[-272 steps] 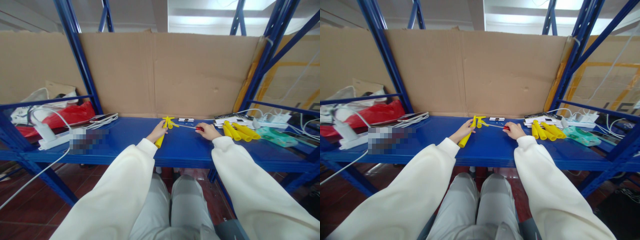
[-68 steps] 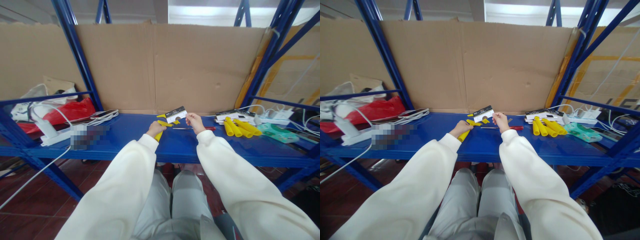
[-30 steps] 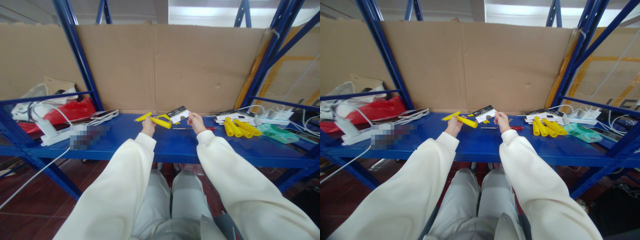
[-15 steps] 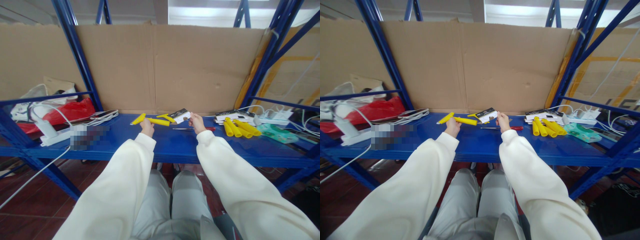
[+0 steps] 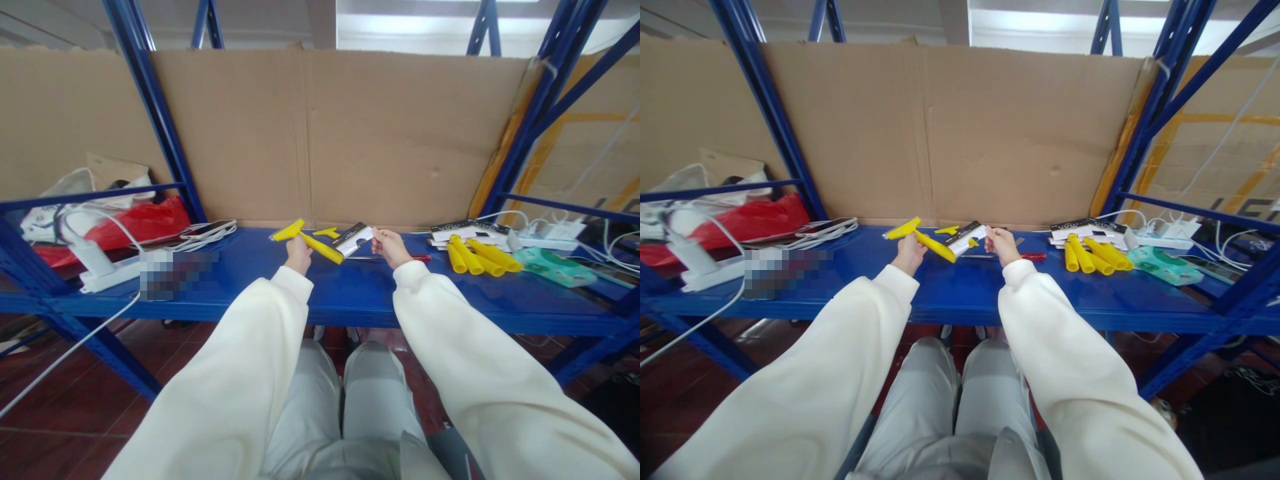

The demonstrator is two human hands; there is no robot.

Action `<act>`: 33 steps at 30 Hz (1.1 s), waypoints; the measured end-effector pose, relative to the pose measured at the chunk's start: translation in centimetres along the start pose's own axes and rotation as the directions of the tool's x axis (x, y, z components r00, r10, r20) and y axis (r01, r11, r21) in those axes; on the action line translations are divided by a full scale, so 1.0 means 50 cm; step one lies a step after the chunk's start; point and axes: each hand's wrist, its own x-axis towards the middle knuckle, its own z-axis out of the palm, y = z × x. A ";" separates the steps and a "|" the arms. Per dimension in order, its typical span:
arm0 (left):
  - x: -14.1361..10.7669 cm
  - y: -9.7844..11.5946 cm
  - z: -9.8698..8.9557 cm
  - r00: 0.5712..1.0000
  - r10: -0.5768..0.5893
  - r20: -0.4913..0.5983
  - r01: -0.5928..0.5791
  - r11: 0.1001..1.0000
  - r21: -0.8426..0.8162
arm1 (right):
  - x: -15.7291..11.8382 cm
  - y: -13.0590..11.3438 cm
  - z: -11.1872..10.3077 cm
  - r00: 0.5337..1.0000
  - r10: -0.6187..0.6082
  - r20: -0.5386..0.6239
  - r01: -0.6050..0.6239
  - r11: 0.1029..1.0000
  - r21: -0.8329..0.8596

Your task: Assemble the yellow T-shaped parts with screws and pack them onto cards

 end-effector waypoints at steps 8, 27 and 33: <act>0.008 0.002 0.002 0.999 0.027 -0.023 -0.030 0.990 -0.138 | -0.001 -0.008 0.000 0.988 0.023 -0.154 -0.023 1.000 0.006; 0.018 -0.004 0.002 0.999 0.039 0.004 -0.038 0.986 -0.163 | 0.001 -0.008 -0.001 0.964 0.084 -0.253 -0.092 0.995 -0.021; 0.017 -0.004 0.004 0.998 0.012 0.069 0.000 0.987 -0.159 | -0.010 -0.010 0.008 0.993 0.106 -0.046 -0.107 0.994 -0.028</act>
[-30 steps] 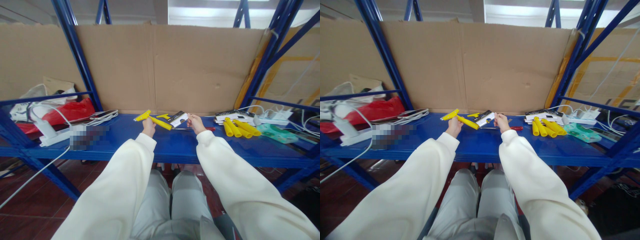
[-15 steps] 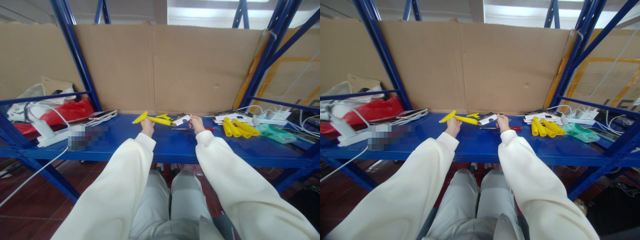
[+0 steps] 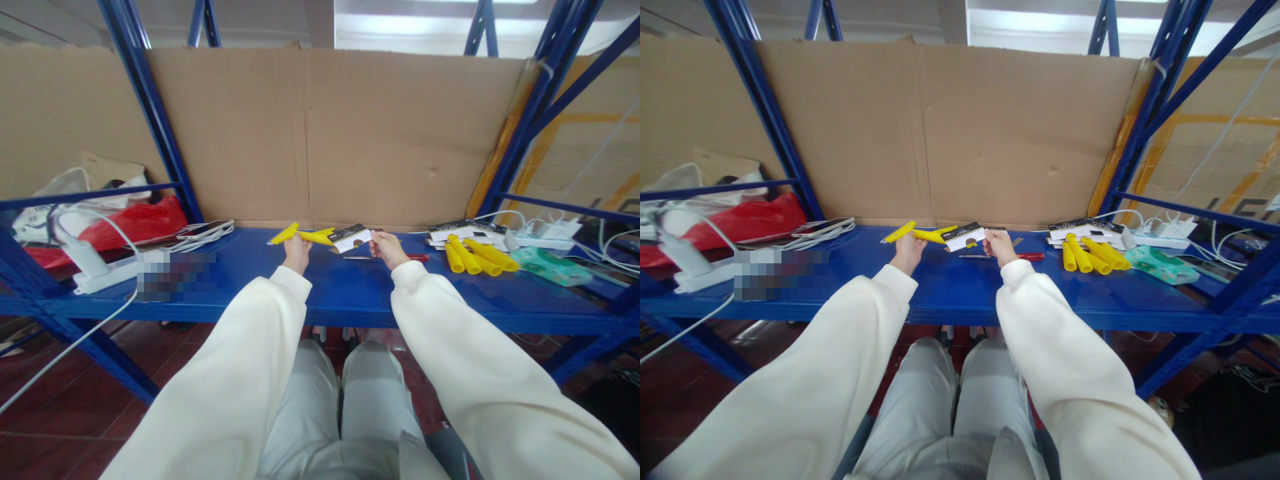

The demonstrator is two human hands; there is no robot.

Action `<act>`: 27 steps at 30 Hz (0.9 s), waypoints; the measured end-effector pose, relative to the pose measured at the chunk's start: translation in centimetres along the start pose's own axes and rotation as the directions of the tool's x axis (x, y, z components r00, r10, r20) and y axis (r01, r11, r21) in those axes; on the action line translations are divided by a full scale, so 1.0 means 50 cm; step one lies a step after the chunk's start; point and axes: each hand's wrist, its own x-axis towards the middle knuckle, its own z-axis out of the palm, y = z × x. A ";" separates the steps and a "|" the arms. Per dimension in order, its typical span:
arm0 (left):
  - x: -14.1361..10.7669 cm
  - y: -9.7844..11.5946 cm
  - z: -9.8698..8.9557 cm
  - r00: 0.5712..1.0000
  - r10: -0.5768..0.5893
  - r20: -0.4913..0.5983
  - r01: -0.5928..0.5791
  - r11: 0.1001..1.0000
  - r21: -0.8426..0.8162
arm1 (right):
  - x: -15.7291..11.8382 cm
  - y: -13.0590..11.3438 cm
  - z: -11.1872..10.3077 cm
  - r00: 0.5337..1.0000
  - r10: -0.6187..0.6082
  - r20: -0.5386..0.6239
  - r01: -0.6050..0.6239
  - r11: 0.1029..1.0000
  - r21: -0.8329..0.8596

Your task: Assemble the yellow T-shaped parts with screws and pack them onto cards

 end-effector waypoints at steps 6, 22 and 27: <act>-0.008 -0.002 0.006 0.988 -0.090 0.122 0.089 0.996 0.015 | -0.013 -0.004 0.005 0.995 0.040 0.096 -0.033 0.997 -0.076; -0.014 -0.011 0.004 0.955 -0.118 0.273 0.085 0.988 0.131 | -0.029 -0.021 0.018 0.978 0.084 0.189 -0.081 0.996 -0.024; -0.007 -0.012 0.002 0.963 -0.096 0.252 0.065 0.989 0.131 | -0.030 -0.019 0.020 0.971 0.108 0.212 -0.108 0.994 -0.013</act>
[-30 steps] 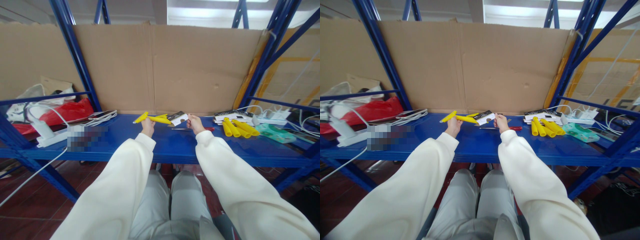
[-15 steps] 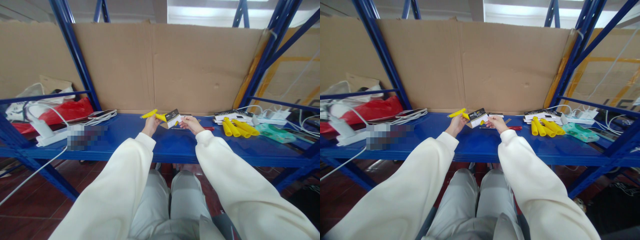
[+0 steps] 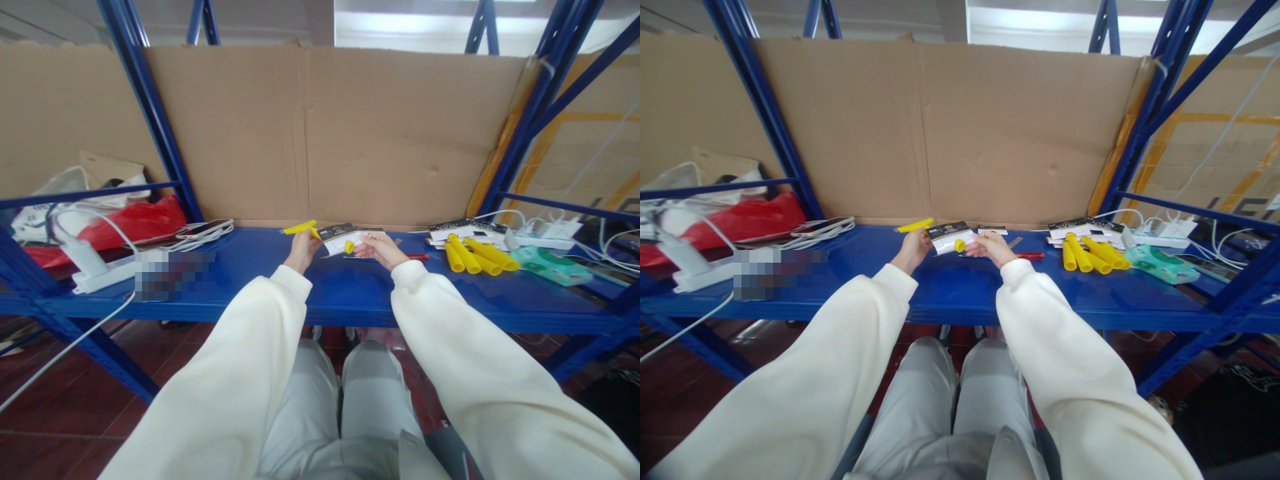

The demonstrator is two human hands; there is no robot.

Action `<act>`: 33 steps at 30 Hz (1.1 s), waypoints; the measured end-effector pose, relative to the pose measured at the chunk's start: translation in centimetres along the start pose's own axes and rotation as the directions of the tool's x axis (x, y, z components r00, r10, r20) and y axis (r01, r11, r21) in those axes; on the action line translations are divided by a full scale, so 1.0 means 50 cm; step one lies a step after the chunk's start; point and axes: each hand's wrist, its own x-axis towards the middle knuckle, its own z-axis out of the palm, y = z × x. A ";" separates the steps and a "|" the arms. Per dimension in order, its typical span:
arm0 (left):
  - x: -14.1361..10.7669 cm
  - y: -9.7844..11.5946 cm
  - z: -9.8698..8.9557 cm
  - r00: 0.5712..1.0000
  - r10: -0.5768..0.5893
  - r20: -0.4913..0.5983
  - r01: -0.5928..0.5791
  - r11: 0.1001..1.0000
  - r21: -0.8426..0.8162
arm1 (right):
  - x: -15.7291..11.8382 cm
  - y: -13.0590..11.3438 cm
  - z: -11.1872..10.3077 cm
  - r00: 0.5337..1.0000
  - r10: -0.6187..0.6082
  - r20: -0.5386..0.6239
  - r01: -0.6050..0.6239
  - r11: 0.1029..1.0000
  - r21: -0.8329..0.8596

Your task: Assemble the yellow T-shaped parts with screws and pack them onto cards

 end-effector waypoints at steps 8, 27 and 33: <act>-0.004 -0.013 0.009 0.980 -0.133 0.150 0.124 0.990 0.068 | 0.010 0.009 0.002 0.999 0.003 -0.052 0.000 0.998 0.064; -0.004 0.000 0.008 0.993 -0.114 -0.011 0.115 0.989 0.098 | 0.004 0.013 0.004 0.997 0.016 0.073 -0.022 0.995 0.093; -0.006 -0.009 0.007 0.996 -0.074 0.054 0.066 0.989 0.129 | 0.000 0.012 0.003 0.994 0.010 0.105 -0.021 0.995 0.101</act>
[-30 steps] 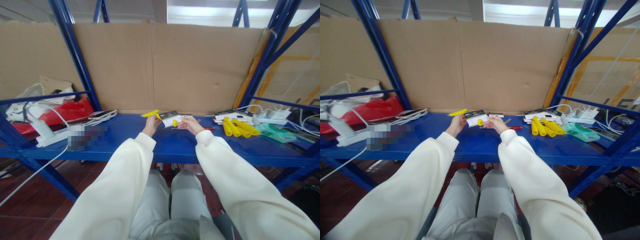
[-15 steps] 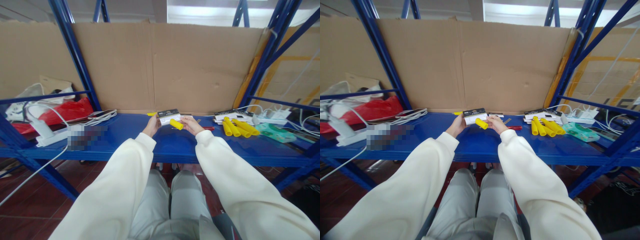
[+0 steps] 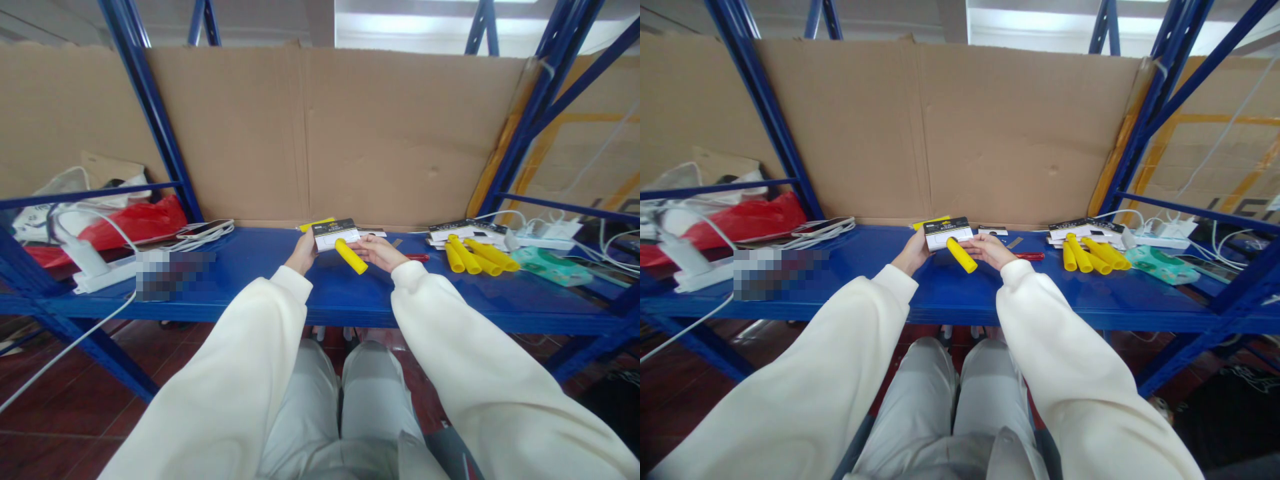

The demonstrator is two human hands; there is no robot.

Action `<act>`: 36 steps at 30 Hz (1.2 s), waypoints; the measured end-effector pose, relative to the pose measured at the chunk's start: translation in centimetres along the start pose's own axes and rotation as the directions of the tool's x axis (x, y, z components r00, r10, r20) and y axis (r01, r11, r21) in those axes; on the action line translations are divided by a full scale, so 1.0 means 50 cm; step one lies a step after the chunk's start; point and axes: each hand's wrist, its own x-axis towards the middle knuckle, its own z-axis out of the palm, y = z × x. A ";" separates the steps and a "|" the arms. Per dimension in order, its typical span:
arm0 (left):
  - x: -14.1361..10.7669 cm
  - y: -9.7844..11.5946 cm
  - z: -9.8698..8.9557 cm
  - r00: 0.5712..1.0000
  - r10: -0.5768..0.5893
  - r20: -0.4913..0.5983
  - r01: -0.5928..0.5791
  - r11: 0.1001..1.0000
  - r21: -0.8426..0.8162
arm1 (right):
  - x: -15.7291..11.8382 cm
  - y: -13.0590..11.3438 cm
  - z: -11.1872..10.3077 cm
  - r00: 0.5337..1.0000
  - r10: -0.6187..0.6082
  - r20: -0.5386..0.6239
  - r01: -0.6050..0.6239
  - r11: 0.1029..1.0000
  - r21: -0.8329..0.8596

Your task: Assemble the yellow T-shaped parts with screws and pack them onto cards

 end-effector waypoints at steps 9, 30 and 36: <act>-0.001 -0.005 0.003 0.999 0.009 0.031 -0.013 0.994 0.111 | -0.003 -0.001 0.000 1.000 -0.018 0.009 0.018 0.999 -0.032; -0.010 0.003 0.005 0.997 0.006 0.082 -0.019 0.986 0.168 | 0.027 0.029 -0.016 0.995 -0.074 0.064 0.076 0.997 -0.034; -0.005 -0.007 -0.007 0.977 0.180 0.113 -0.198 0.964 0.177 | 0.028 0.030 -0.022 0.997 -0.030 0.077 0.040 0.989 -0.139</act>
